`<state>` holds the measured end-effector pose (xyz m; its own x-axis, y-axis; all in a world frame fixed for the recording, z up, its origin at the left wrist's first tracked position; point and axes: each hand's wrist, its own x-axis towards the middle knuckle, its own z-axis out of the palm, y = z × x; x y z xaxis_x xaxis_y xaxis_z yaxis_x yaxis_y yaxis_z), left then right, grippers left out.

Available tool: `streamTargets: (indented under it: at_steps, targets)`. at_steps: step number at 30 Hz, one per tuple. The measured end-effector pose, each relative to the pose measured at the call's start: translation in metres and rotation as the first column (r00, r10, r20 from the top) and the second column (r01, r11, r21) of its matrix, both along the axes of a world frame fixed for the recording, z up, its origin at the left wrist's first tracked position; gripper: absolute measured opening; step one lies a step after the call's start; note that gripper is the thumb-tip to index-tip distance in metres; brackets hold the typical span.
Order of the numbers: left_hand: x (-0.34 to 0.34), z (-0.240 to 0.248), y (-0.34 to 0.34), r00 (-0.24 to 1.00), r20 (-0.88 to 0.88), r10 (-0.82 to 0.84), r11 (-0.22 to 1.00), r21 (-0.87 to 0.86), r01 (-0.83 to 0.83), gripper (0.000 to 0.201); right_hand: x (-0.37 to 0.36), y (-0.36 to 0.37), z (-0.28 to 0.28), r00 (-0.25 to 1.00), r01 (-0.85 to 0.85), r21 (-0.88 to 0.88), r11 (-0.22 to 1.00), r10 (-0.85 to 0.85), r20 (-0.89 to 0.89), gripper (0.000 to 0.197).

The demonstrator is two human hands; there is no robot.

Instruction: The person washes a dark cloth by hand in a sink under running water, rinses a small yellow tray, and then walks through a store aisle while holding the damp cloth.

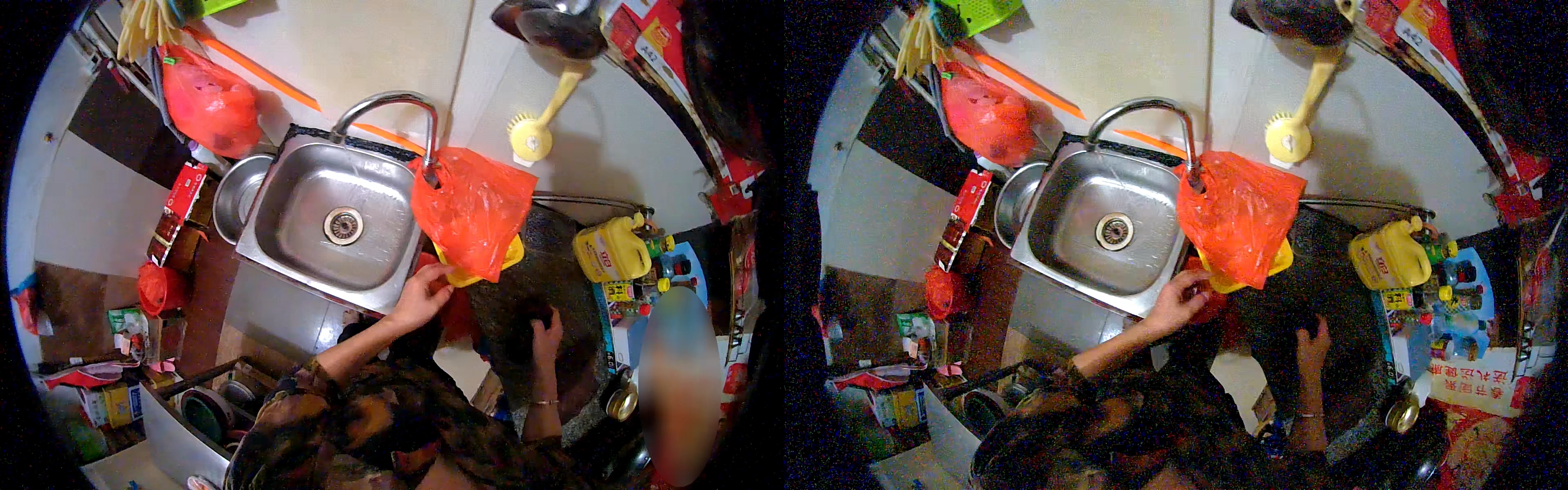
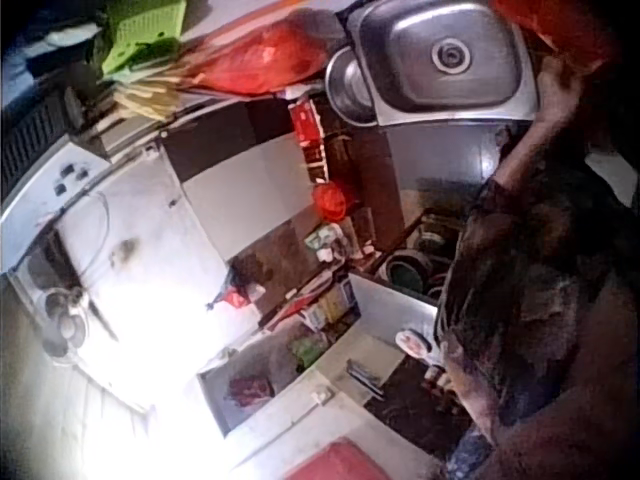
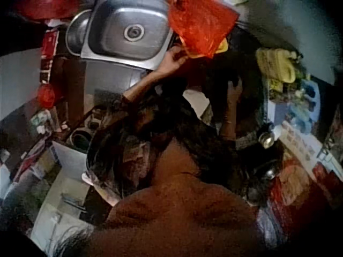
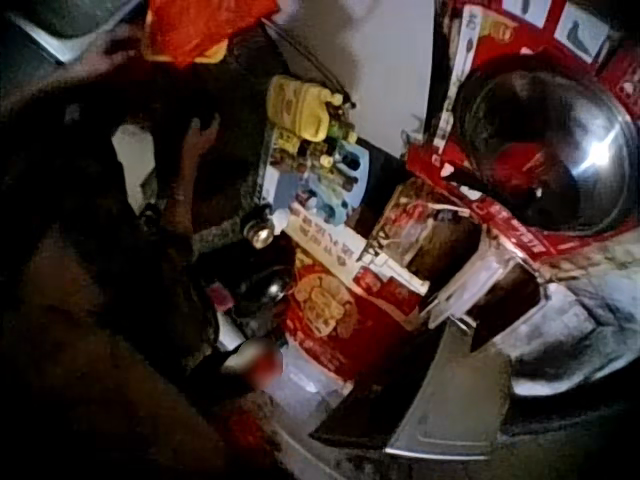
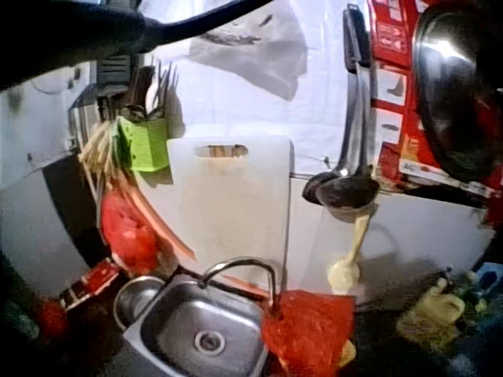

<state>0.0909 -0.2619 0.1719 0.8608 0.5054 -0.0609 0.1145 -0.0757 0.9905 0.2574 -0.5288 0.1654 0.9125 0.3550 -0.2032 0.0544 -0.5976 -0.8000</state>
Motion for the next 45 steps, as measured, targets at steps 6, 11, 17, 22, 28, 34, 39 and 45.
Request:
streamTargets:
  at_steps: [6,11,17,22,28,34,39,45]
  targets:
    - [-0.047,-0.005,0.051,0.999,0.006,0.053,0.365,-0.931,-0.014,0.055,-0.078,0.188,0.061,0.885,0.038,0.797,0.602,0.351,-0.307,0.046]
    - [-0.076,-0.041,0.144,0.968,0.074,0.239,0.176,-0.984,0.032,0.05,-0.087,0.332,0.021,0.916,-0.4,0.341,0.851,0.357,0.184,0.032]
    - [-0.094,-0.1,0.233,0.947,-0.209,0.242,0.518,-0.797,-0.309,0.035,-0.012,0.379,0.004,0.935,0.348,0.536,0.769,-0.245,-0.256,0.046]
    - [-0.086,-0.1,0.255,0.965,-0.204,0.167,0.521,-0.812,-0.262,0.04,0.046,0.385,-0.003,0.92,0.332,0.246,0.911,-0.255,-0.297,0.044]
    - [-0.058,-0.097,0.257,0.95,-0.206,0.235,0.483,-0.823,-0.298,0.048,0.066,0.384,-0.038,0.976,0.207,0.31,0.928,-0.174,-0.129,0.037]
    - [-0.048,-0.143,0.253,0.989,-0.07,0.132,0.337,-0.935,-0.111,0.051,0.041,0.366,-0.008,0.978,0.119,0.309,0.944,-0.057,-0.203,0.036]
    - [-0.055,-0.151,0.249,0.953,-0.143,0.267,0.308,-0.924,-0.225,0.039,-0.068,0.363,-0.029,0.969,-0.012,0.239,0.971,0.071,-0.237,0.041]
    - [-0.065,-0.141,0.261,0.966,-0.113,0.232,0.288,-0.941,-0.179,0.037,-0.098,0.451,-0.14,0.794,0.11,0.498,0.86,0.225,-0.564,0.042]
